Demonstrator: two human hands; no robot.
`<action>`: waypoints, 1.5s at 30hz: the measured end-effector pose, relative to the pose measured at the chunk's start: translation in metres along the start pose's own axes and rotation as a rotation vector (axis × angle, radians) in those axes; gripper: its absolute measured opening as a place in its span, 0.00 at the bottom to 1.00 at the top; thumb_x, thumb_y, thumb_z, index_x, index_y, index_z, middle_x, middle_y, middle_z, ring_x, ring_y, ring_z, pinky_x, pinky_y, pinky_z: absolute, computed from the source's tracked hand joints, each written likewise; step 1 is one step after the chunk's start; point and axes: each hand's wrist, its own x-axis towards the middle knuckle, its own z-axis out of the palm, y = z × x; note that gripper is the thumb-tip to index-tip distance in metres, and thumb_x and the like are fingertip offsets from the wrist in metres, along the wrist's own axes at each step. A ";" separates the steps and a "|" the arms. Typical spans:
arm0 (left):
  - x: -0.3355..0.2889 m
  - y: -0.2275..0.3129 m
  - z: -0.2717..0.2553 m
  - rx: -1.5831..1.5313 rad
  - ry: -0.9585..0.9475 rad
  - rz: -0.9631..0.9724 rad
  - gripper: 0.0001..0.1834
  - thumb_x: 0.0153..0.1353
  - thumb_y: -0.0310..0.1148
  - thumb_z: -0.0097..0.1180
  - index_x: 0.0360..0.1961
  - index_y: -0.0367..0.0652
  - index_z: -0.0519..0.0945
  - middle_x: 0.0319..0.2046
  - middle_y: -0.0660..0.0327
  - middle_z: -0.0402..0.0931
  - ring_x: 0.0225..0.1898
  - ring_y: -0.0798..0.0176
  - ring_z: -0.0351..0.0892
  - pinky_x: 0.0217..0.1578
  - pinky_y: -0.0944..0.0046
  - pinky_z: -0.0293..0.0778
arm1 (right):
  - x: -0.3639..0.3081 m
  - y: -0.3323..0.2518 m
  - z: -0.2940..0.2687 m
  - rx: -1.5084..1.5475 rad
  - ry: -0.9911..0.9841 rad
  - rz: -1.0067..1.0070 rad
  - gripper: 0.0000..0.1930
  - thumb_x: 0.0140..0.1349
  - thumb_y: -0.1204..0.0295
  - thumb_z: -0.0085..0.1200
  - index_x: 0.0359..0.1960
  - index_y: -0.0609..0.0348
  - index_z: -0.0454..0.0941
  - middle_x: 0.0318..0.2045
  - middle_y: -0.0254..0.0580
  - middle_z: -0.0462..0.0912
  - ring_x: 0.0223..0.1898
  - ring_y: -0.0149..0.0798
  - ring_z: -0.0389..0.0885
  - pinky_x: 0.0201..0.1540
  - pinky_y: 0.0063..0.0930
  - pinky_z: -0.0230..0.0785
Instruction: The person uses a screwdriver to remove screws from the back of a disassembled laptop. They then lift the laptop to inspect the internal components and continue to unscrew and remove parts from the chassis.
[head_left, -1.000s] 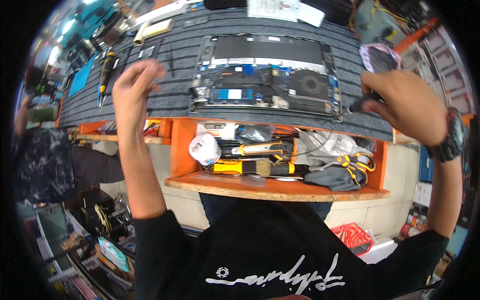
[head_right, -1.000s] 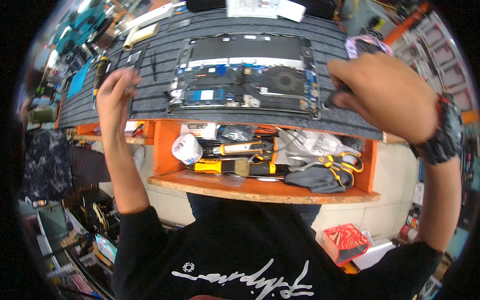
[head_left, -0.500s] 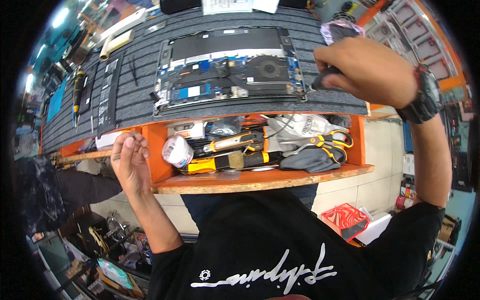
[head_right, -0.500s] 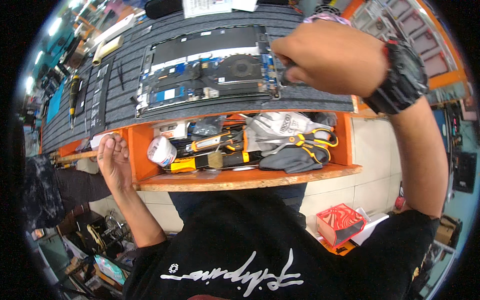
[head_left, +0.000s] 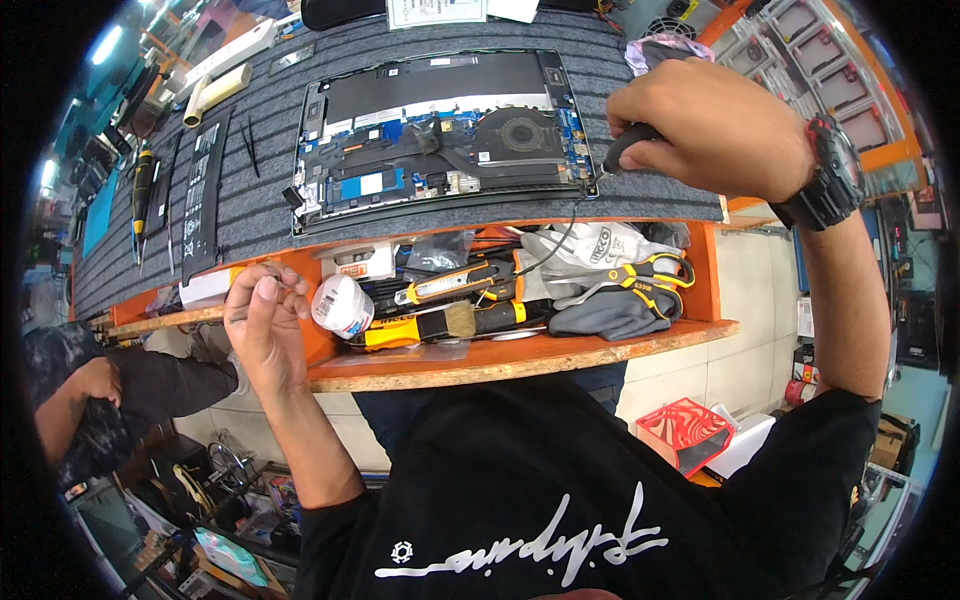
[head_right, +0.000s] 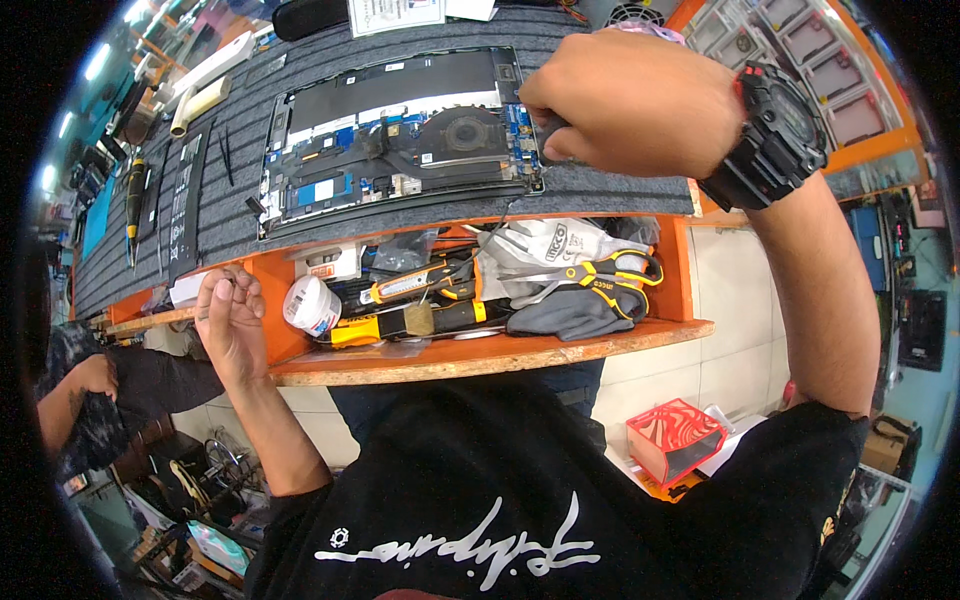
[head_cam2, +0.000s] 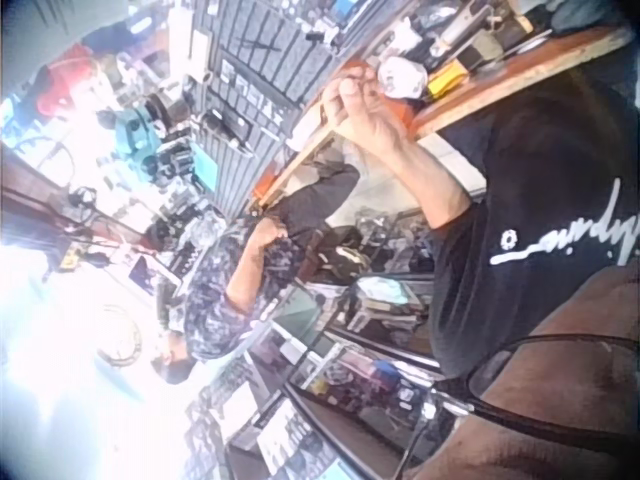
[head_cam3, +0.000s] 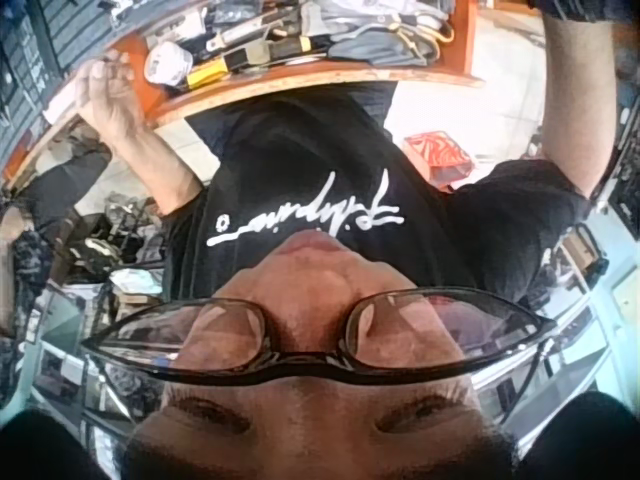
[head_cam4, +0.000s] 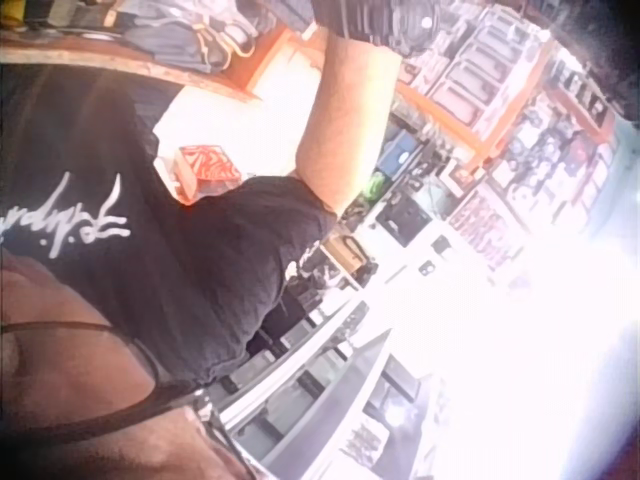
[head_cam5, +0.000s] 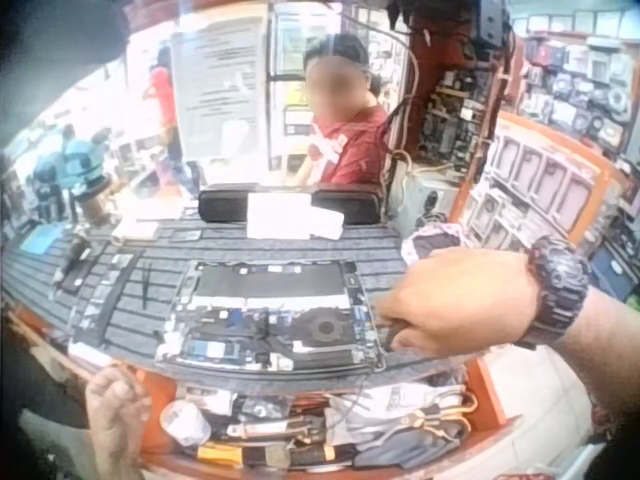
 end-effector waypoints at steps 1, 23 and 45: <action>-0.001 0.000 0.003 -0.003 0.002 0.000 0.09 0.69 0.30 0.63 0.44 0.36 0.81 0.40 0.54 0.81 0.39 0.61 0.84 0.31 0.68 0.78 | -0.005 0.006 0.004 -0.025 0.130 -0.089 0.09 0.62 0.70 0.68 0.39 0.61 0.85 0.36 0.48 0.88 0.37 0.50 0.87 0.42 0.41 0.77; 0.007 -0.011 0.057 -0.646 -0.033 -0.080 0.10 0.72 0.29 0.59 0.48 0.34 0.82 0.43 0.47 0.86 0.47 0.51 0.90 0.45 0.64 0.90 | 0.062 -0.097 0.008 0.937 0.565 -0.257 0.14 0.61 0.74 0.68 0.48 0.65 0.86 0.39 0.43 0.89 0.40 0.32 0.86 0.46 0.25 0.74; 0.033 0.008 -0.006 0.412 0.118 -0.009 0.18 0.66 0.28 0.67 0.55 0.31 0.83 0.50 0.51 0.85 0.49 0.65 0.84 0.48 0.68 0.78 | 0.129 -0.073 -0.006 0.522 0.427 -0.469 0.14 0.63 0.70 0.68 0.48 0.61 0.85 0.40 0.41 0.88 0.37 0.35 0.85 0.40 0.28 0.75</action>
